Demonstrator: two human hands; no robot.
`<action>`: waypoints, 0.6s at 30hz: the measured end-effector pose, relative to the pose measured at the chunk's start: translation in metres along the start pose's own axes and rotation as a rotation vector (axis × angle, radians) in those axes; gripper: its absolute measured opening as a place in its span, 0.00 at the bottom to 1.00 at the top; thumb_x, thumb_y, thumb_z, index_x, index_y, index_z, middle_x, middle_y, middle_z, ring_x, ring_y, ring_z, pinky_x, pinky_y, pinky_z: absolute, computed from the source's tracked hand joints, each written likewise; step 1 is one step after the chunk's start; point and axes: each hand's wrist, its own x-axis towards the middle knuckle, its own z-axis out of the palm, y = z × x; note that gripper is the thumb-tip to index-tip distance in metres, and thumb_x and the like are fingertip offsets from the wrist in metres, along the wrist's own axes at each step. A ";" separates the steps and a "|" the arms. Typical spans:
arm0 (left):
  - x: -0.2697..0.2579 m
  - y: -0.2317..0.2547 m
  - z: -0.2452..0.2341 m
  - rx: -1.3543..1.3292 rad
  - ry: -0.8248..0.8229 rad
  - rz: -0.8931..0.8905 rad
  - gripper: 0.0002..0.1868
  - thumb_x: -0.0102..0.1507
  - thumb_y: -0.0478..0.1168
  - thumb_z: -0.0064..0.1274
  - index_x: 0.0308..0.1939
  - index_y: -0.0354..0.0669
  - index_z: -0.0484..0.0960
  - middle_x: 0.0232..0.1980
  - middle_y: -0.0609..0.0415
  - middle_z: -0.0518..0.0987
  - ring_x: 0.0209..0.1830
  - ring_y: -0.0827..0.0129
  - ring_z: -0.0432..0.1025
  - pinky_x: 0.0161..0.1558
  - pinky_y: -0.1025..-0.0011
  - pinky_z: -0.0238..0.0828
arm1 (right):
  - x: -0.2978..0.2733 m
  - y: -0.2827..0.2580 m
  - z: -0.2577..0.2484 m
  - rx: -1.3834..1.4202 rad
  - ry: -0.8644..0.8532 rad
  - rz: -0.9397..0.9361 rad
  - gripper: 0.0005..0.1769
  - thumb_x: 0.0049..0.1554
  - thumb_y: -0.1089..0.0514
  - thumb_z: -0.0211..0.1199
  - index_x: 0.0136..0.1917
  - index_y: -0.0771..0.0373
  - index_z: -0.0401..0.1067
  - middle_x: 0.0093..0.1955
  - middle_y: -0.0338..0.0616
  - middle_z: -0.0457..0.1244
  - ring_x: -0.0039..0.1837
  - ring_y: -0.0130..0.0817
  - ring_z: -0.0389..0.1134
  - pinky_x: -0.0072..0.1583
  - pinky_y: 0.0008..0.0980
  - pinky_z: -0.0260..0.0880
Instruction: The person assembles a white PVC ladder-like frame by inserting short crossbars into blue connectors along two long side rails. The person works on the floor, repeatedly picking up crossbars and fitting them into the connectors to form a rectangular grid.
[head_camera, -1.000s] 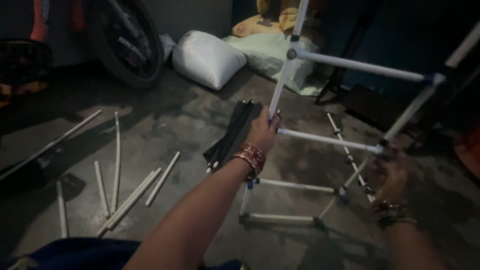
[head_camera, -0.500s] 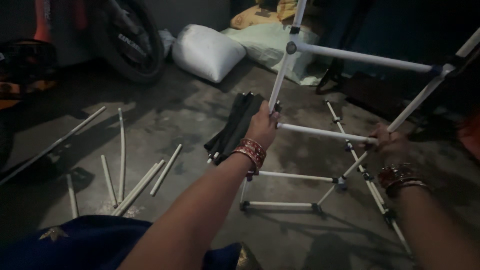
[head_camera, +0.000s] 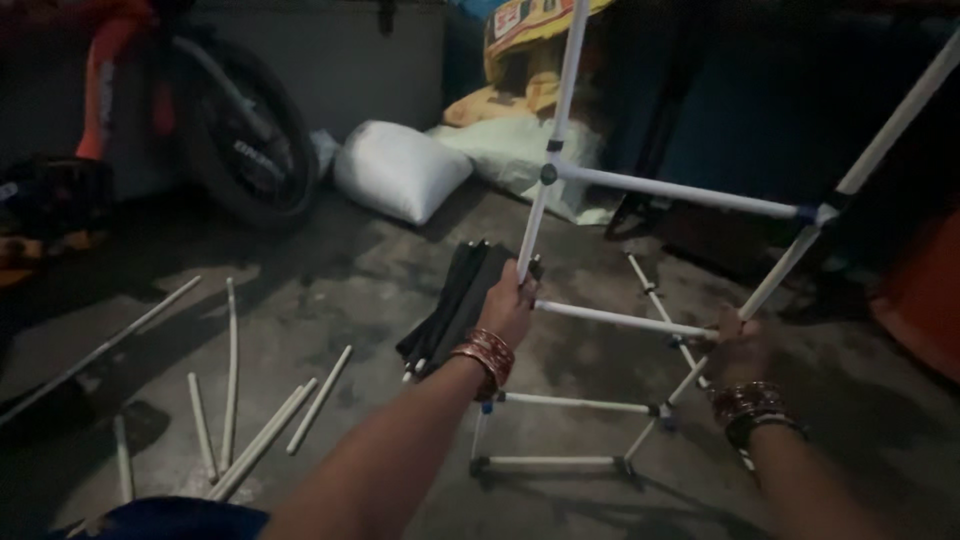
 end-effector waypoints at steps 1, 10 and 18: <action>0.002 -0.002 -0.001 0.010 -0.020 -0.015 0.07 0.69 0.39 0.47 0.47 0.41 0.68 0.34 0.39 0.79 0.35 0.45 0.79 0.38 0.53 0.73 | -0.002 0.005 -0.004 -0.028 0.033 -0.024 0.27 0.67 0.36 0.53 0.50 0.65 0.68 0.36 0.46 0.66 0.36 0.36 0.67 0.38 0.42 0.66; 0.052 0.031 0.014 0.078 -0.083 -0.043 0.19 0.62 0.50 0.62 0.47 0.44 0.75 0.33 0.46 0.82 0.32 0.57 0.79 0.37 0.59 0.75 | 0.003 -0.015 -0.035 -0.180 0.043 -0.397 0.25 0.67 0.41 0.55 0.46 0.65 0.75 0.39 0.47 0.68 0.41 0.39 0.69 0.44 0.41 0.68; 0.103 0.052 0.028 -0.018 0.126 0.070 0.22 0.72 0.56 0.40 0.51 0.43 0.79 0.36 0.38 0.81 0.37 0.40 0.75 0.37 0.51 0.66 | 0.001 -0.129 -0.029 0.462 0.072 -0.199 0.27 0.69 0.31 0.50 0.40 0.51 0.69 0.30 0.29 0.56 0.30 0.20 0.52 0.33 0.25 0.49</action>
